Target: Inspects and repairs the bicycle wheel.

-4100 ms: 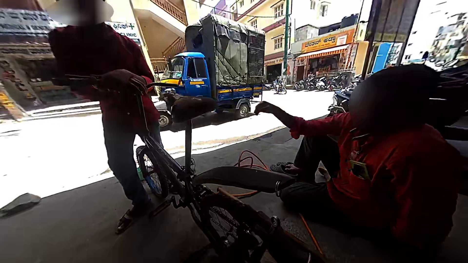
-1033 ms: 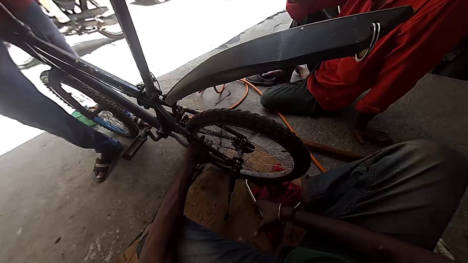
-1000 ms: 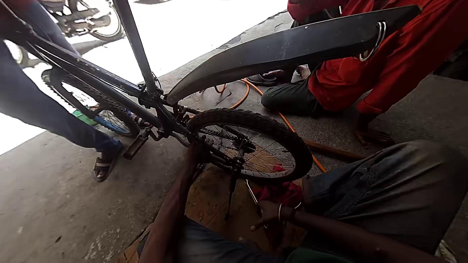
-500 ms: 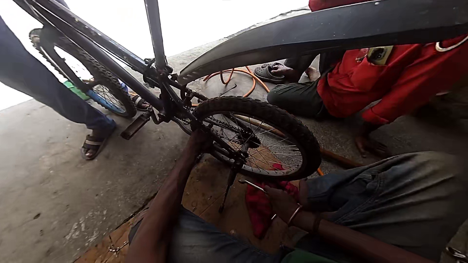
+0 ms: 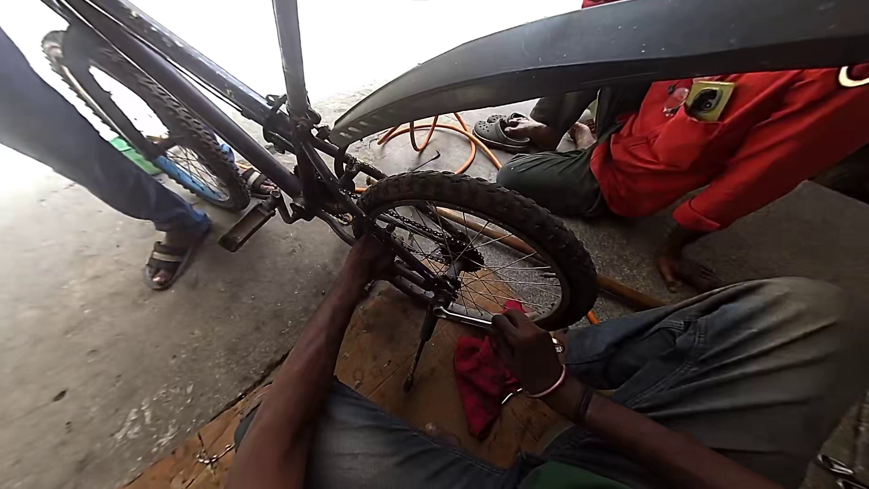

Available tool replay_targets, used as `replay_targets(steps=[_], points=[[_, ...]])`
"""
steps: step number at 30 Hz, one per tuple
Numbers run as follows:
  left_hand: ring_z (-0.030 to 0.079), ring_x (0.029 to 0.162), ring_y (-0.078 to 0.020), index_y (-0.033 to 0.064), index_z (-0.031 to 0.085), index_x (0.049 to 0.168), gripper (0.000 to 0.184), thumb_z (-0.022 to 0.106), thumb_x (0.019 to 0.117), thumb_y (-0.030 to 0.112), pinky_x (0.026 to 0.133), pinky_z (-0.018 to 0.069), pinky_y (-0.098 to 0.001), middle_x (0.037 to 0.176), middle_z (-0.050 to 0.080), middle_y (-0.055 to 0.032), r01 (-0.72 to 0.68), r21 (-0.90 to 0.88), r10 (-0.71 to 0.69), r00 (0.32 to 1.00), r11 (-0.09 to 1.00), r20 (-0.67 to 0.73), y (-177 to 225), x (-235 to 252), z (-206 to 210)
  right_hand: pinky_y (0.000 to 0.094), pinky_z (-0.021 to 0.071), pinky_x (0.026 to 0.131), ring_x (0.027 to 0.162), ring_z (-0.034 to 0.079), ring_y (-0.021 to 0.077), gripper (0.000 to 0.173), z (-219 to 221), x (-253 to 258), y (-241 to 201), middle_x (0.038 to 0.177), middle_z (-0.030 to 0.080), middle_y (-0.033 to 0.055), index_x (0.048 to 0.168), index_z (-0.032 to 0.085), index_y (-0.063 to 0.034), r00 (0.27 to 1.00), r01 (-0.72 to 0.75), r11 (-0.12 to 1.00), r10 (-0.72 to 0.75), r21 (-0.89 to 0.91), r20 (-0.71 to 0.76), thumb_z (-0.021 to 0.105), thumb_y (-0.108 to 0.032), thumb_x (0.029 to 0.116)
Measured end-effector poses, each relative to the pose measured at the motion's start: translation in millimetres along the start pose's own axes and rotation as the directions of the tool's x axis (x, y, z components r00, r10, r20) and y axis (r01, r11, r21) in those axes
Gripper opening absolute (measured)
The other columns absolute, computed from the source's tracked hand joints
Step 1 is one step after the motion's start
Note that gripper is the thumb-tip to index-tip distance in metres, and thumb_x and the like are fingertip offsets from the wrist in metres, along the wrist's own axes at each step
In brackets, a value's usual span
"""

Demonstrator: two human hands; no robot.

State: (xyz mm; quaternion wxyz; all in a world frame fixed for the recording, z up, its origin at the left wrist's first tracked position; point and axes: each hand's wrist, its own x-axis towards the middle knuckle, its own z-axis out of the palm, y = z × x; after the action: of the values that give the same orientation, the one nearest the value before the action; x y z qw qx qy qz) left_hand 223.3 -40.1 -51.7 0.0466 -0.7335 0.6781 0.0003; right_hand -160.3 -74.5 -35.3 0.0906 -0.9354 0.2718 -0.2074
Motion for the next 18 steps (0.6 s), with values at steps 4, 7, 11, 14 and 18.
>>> replay_targets(steps=[4, 7, 11, 14, 18], points=[[0.060, 0.123, -0.0342, 0.0111, 0.068, 0.123, 0.067, 0.070, 0.0768, 0.060, 0.111, 0.0370, -0.0606, 0.125, 0.068, -0.0142, 0.002, 0.019, -0.004, 0.997, 1.000, 0.075, 1, 4, -6, 0.0411, 0.0604, 0.064, 0.079, 0.071, 0.0304, 0.016, -8, 7, -6, 0.091, 0.068, 0.0170, 0.098, 0.074, -0.0031, 0.997, 0.063, 0.990, -0.068, -0.124, -0.035, 0.060, -0.005, 0.0922], [0.062, 0.119, -0.0325, 0.0115, 0.069, 0.118, 0.065, 0.071, 0.0746, 0.060, 0.107, 0.0417, -0.0594, 0.120, 0.069, -0.0129, -0.003, 0.025, 0.001, 0.997, 1.000, 0.071, -1, 5, -1, 0.0397, 0.0580, 0.059, 0.074, 0.068, 0.0298, 0.009, -9, 12, -12, 0.086, 0.064, 0.0157, 0.095, 0.072, -0.0032, 0.997, 0.070, 0.972, -0.071, -0.223, 0.001, 0.066, -0.001, 0.0895], [0.062, 0.118, -0.0333, 0.0119, 0.069, 0.115, 0.064, 0.072, 0.0736, 0.060, 0.107, 0.0397, -0.0615, 0.118, 0.069, -0.0129, 0.010, 0.015, -0.011, 0.997, 1.000, 0.081, -1, 6, -5, 0.0405, 0.0570, 0.057, 0.071, 0.068, 0.0319, 0.013, -15, 19, -29, 0.084, 0.065, 0.0171, 0.097, 0.073, -0.0023, 0.997, 0.044, 0.945, -0.020, -0.323, 0.076, 0.070, 0.000, 0.0851], [0.062, 0.119, -0.0327, 0.0117, 0.070, 0.115, 0.064, 0.071, 0.0746, 0.061, 0.111, 0.0367, -0.0607, 0.119, 0.069, -0.0128, 0.000, 0.015, -0.001, 0.998, 1.000, 0.058, 0, 4, -3, 0.0433, 0.0575, 0.060, 0.071, 0.069, 0.0323, 0.021, -18, 20, -38, 0.082, 0.067, 0.0164, 0.106, 0.073, -0.0031, 0.957, -0.021, 0.940, 0.118, -0.342, 0.264, 0.070, -0.004, 0.0858], [0.061, 0.120, -0.0324, 0.0102, 0.068, 0.120, 0.068, 0.071, 0.0757, 0.062, 0.109, 0.0399, -0.0576, 0.121, 0.067, -0.0128, 0.015, 0.054, -0.019, 0.997, 0.998, 0.076, -3, 7, -3, 0.0475, 0.0571, 0.073, 0.090, 0.070, 0.0354, 0.032, -30, 39, -51, 0.101, 0.069, 0.0188, 0.123, 0.067, -0.0045, 0.815, -0.117, 0.931, 0.288, -0.345, 0.502, 0.062, -0.009, 0.0918]])
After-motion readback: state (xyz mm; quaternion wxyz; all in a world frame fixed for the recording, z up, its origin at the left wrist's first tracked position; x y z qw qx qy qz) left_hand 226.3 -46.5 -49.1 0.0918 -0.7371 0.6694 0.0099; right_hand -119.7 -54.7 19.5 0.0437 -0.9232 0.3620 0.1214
